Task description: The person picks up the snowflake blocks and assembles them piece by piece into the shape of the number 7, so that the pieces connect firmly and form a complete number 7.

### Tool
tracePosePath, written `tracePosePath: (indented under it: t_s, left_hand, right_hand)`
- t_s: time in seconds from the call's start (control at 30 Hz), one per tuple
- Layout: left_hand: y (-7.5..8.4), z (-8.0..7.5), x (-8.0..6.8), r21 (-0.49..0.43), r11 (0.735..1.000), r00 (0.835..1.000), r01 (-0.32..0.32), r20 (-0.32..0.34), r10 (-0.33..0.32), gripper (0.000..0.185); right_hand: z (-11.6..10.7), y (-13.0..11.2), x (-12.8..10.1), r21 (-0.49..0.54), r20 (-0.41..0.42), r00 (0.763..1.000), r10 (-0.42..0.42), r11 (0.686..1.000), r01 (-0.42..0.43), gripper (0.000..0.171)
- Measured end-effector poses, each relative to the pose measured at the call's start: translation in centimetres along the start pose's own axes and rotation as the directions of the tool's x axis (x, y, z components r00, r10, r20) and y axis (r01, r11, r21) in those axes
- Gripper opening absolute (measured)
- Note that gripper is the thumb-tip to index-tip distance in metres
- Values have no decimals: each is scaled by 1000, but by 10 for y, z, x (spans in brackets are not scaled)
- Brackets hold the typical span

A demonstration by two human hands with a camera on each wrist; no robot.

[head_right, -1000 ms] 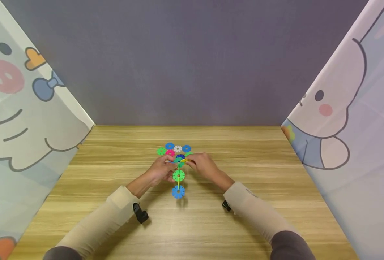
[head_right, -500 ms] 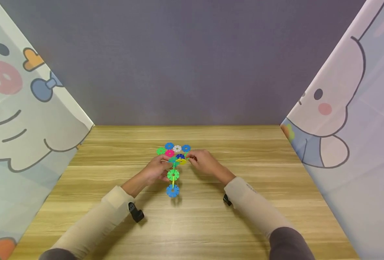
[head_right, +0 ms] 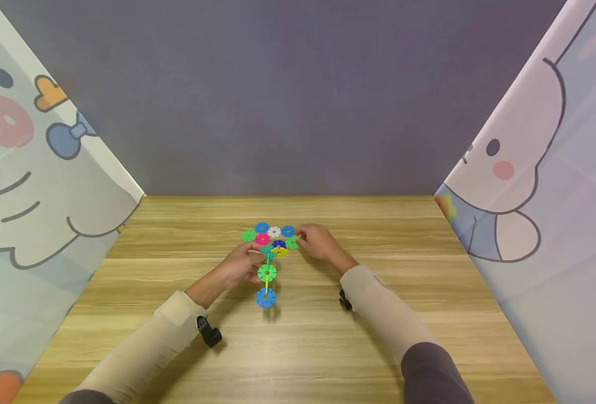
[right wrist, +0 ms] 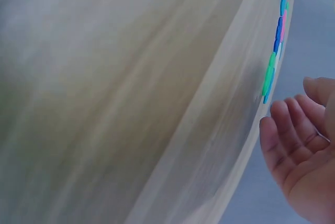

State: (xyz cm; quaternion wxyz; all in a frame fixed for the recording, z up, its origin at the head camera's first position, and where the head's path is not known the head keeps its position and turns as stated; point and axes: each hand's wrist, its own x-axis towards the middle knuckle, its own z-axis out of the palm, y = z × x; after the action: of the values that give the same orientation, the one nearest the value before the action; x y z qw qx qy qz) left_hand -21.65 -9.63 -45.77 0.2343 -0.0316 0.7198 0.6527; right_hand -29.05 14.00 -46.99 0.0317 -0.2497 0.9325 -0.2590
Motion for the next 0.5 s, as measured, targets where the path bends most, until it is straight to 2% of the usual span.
tracePosePath:
  t_s: [0.37,0.5]
  left_hand:
    - [0,0,1,-14,1000,1000,5,10,-5,32]
    - [0,0,0,-22,1000,1000,11,2,-11,32]
  right_hand:
    - [15,1,12,-104,42,998,37,994,-33,42]
    - [17,0,14,-122,55,997,51,992,-44,41]
